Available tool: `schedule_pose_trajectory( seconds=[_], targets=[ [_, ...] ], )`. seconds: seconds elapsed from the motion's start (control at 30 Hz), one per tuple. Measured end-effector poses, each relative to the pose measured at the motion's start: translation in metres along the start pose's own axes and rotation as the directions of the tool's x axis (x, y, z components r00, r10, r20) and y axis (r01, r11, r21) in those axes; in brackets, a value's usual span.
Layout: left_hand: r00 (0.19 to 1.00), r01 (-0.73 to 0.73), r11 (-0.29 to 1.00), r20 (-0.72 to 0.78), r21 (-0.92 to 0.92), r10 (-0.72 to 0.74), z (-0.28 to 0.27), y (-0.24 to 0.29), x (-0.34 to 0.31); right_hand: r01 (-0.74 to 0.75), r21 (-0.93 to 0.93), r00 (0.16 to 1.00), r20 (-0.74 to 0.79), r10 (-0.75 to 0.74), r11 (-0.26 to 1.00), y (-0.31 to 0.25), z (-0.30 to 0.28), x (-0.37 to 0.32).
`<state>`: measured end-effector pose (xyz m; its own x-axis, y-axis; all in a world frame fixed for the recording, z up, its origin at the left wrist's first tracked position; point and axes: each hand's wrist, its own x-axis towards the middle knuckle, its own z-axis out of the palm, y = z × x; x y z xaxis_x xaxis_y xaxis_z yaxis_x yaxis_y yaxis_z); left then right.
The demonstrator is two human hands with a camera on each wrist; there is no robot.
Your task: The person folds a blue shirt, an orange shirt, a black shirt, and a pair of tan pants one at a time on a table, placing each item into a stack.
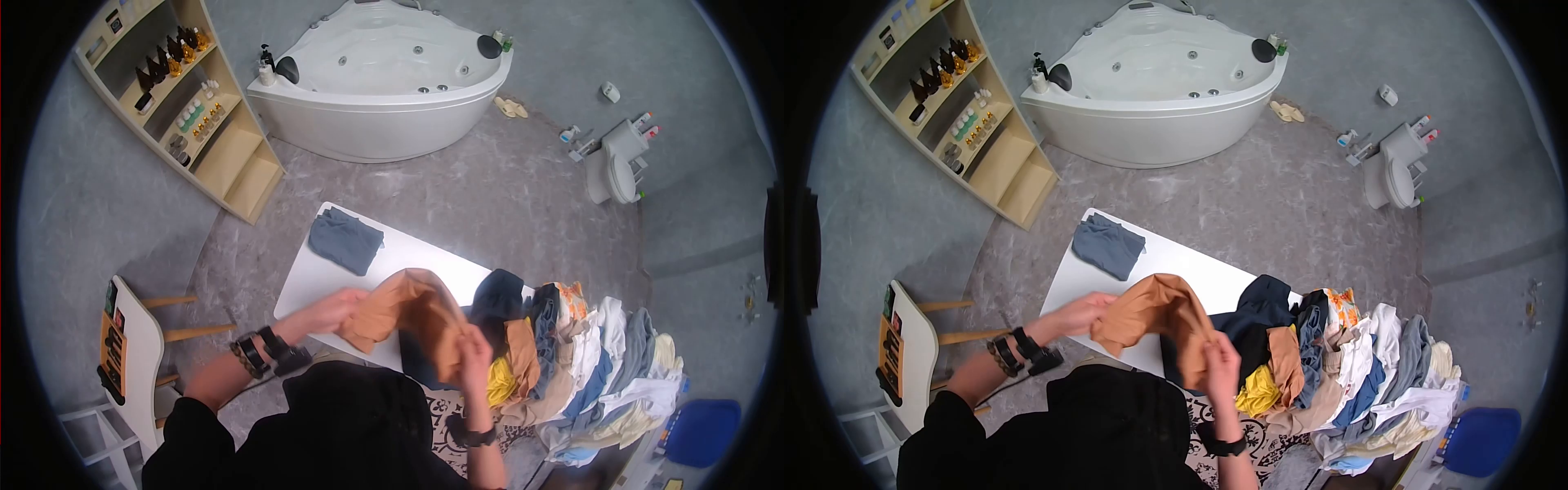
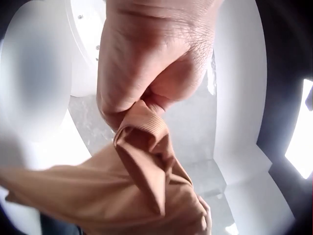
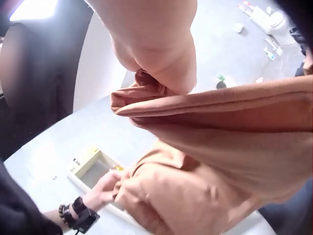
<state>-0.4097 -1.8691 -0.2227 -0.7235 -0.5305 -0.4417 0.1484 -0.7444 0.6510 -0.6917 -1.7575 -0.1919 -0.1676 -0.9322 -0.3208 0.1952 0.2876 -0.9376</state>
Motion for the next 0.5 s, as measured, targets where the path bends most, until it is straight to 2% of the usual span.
schedule_pose_trajectory(
  seconds=[0.03,0.1,0.13,0.17,0.2,0.23,0.27,0.3,0.33,0.37,0.4,0.43,0.47,0.5],
  targets=[
    [1.0,0.001,1.0,0.003,0.003,-0.001,0.013,-0.011,0.002,0.037,-0.085,0.999,0.016,-0.035,0.996,0.007,0.021,-0.004],
    [0.999,-0.01,0.964,0.027,-0.266,0.018,0.035,-0.027,0.009,0.06,-0.257,0.993,0.117,-0.031,0.965,0.01,0.064,-0.014],
    [0.999,-0.01,0.964,0.03,-0.264,0.018,0.044,-0.025,0.011,0.142,-0.203,0.979,0.175,-0.107,0.969,0.02,0.081,-0.016],
    [0.999,-0.036,0.999,0.014,0.019,0.035,0.054,-0.022,0.011,0.218,-0.146,0.956,0.23,-0.181,0.965,0.028,0.089,-0.016],
    [0.998,-0.056,0.952,0.003,0.3,0.058,0.059,-0.02,0.01,0.219,-0.148,0.956,0.232,-0.181,0.965,0.031,0.086,-0.015],
    [0.998,-0.058,0.953,0.002,0.298,0.06,0.054,-0.024,0.012,0.064,-0.104,0.964,0.262,-0.035,0.993,0.031,0.083,-0.015],
    [0.997,-0.074,0.972,-0.009,0.222,0.078,0.046,-0.029,0.016,-0.095,-0.064,0.948,0.298,0.11,0.993,0.033,0.08,-0.014],
    [0.995,-0.09,0.985,-0.022,0.146,0.094,0.04,-0.034,0.02,-0.104,0.022,0.945,0.313,0.092,0.994,0.039,0.073,-0.011],
    [0.993,-0.113,0.988,-0.03,0.102,0.117,0.04,-0.035,0.021,-0.07,0.027,0.934,0.354,0.056,0.997,0.037,0.07,-0.008],
    [0.992,-0.114,0.989,-0.032,0.099,0.118,0.036,-0.04,0.023,-0.037,0.032,0.919,0.394,0.021,0.999,0.034,0.066,-0.005],
    [0.982,-0.185,0.962,0.003,0.199,0.188,0.028,-0.045,0.028,-0.038,0.03,0.918,0.396,0.023,0.999,0.032,0.058,-0.002],
    [0.966,-0.256,0.921,0.045,0.295,0.254,0.022,-0.049,0.033,0.044,-0.183,0.913,0.406,0.035,0.982,0.03,0.048,0.001],
    [0.966,-0.258,0.921,0.042,0.293,0.257,0.019,-0.052,0.037,0.126,-0.384,0.909,0.414,0.049,0.915,0.018,0.043,0.004],
    [0.938,-0.334,0.813,0.083,0.477,0.336,0.016,-0.054,0.04,0.081,-0.524,0.934,0.337,0.119,0.848,0.004,0.037,0.005]
  ],
)
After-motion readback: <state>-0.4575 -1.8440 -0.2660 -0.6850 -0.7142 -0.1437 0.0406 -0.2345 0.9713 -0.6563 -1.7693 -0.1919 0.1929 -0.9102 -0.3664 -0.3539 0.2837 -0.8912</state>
